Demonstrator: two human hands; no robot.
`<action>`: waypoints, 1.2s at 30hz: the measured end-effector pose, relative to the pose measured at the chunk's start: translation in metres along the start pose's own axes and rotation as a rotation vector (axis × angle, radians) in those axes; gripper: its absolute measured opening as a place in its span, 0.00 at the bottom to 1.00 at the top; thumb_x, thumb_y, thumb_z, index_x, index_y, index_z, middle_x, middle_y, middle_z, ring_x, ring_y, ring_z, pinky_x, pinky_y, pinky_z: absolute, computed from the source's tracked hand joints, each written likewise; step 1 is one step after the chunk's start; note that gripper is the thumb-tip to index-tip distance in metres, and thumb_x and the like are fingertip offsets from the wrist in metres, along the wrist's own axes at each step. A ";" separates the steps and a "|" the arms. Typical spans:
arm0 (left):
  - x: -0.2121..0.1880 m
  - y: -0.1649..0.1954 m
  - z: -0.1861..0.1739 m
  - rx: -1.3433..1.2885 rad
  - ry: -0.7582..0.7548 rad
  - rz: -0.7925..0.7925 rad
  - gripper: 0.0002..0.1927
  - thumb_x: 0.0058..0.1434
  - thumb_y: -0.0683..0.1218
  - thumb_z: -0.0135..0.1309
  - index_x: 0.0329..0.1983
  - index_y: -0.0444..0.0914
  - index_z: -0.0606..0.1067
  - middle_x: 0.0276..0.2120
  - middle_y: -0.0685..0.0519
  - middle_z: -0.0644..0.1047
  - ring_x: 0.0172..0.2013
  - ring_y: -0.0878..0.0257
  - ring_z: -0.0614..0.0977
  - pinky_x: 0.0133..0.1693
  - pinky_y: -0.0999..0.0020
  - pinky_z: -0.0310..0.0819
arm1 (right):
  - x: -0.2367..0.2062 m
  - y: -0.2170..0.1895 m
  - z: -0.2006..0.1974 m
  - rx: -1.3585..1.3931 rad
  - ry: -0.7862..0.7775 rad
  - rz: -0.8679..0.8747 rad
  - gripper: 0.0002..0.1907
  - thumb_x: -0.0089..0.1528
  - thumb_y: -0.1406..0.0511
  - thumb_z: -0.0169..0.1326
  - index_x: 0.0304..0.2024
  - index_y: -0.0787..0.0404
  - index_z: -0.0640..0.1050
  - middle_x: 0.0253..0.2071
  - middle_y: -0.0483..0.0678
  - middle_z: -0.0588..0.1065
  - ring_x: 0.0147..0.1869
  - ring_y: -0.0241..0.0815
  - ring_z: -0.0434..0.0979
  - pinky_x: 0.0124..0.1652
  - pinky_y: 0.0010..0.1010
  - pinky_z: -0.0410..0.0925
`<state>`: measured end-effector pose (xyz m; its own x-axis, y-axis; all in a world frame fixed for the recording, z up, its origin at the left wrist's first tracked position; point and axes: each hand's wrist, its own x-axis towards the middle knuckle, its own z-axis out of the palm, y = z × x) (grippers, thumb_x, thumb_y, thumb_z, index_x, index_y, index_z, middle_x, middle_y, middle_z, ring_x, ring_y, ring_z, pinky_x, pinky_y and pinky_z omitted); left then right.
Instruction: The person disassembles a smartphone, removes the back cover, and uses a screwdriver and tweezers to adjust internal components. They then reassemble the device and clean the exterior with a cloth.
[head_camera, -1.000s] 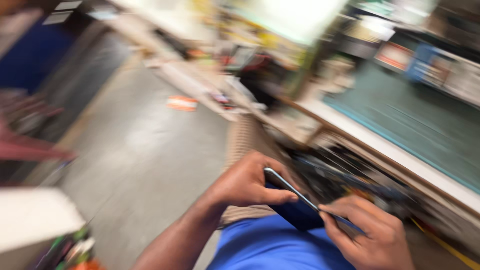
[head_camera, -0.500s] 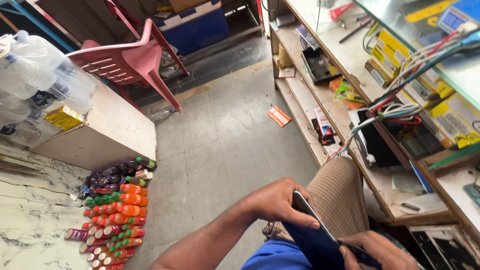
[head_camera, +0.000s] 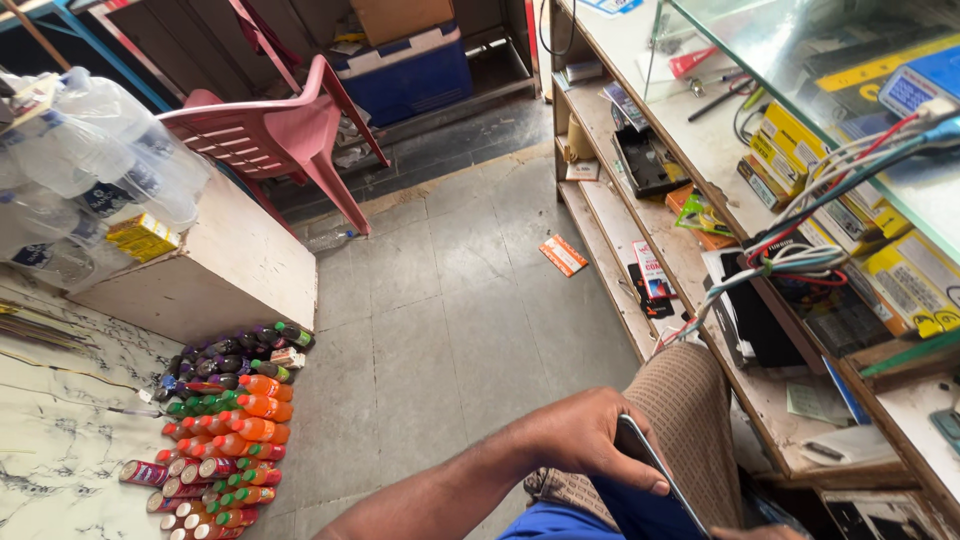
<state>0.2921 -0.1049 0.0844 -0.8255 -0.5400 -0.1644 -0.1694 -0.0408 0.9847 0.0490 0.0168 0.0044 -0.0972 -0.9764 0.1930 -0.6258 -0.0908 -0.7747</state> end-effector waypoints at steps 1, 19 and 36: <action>0.001 -0.001 -0.001 0.006 0.003 -0.016 0.12 0.59 0.47 0.68 0.39 0.34 0.83 0.34 0.54 0.84 0.35 0.71 0.82 0.40 0.75 0.77 | 0.002 0.000 -0.001 0.002 0.000 0.002 0.08 0.49 0.65 0.68 0.31 0.57 0.86 0.26 0.46 0.83 0.32 0.37 0.85 0.38 0.27 0.76; 0.033 -0.025 -0.002 0.039 -0.102 0.027 0.14 0.59 0.50 0.69 0.38 0.34 0.83 0.32 0.55 0.83 0.36 0.71 0.82 0.42 0.75 0.78 | 0.040 -0.041 -0.017 -0.025 0.023 0.036 0.08 0.52 0.67 0.65 0.35 0.58 0.85 0.28 0.46 0.81 0.31 0.39 0.84 0.33 0.28 0.74; 0.078 0.002 0.027 0.147 -0.251 -0.252 0.12 0.50 0.47 0.70 0.31 0.33 0.83 0.24 0.51 0.83 0.26 0.70 0.80 0.30 0.70 0.77 | -0.042 -0.074 -0.078 0.044 0.026 0.229 0.09 0.56 0.69 0.64 0.39 0.60 0.84 0.27 0.47 0.77 0.26 0.41 0.80 0.26 0.30 0.71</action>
<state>0.2128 -0.1244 0.0715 -0.8511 -0.3050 -0.4273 -0.4441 -0.0156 0.8958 0.0386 0.0796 0.1007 -0.2530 -0.9672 0.0245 -0.5513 0.1233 -0.8252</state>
